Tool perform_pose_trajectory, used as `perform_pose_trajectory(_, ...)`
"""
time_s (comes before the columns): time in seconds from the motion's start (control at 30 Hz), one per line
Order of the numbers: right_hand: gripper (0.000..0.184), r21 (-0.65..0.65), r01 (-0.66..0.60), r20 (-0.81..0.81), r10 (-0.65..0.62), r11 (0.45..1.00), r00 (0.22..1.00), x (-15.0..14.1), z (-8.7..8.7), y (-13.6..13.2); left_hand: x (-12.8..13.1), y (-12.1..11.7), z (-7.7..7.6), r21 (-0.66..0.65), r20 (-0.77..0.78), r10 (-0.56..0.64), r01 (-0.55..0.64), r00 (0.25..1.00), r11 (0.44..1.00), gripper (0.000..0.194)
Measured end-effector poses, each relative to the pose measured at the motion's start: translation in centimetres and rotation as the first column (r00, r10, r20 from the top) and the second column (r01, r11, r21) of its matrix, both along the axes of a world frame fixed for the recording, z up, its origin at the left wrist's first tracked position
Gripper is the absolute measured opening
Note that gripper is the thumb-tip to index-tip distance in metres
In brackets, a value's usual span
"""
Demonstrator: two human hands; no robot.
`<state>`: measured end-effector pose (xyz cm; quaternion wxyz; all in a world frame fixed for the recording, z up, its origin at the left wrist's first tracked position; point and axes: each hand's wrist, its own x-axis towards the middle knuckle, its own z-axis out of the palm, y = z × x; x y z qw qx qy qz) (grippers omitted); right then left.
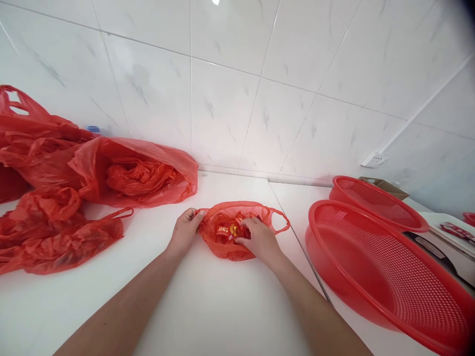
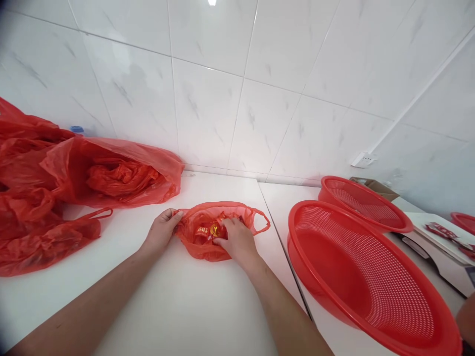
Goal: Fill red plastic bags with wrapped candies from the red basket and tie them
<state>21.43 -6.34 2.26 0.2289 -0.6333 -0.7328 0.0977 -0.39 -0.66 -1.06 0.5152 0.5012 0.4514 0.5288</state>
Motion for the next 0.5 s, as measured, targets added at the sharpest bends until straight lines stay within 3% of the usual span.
perform_pose_trajectory(0.1,0.062,0.045,0.001,-0.032,0.000,0.999,0.999,0.2,-1.4,0.0,0.2,-0.2,0.6,-0.030,0.037,-0.022,0.023,0.999,0.999,0.035)
perform_pose_trajectory(0.2,0.069,0.070,-0.004,-0.067,0.009,0.998,0.998,0.5,-2.3,0.0,0.5,-0.3,1.0,-0.037,0.017,-0.010,0.011,1.000,0.999,0.035)
perform_pose_trajectory(0.5,0.052,0.052,0.072,-0.283,-0.054,0.996,0.958,0.1,-2.1,-0.4,0.4,-0.3,0.9,-0.049,-0.047,0.009,-0.011,0.999,0.999,0.032)
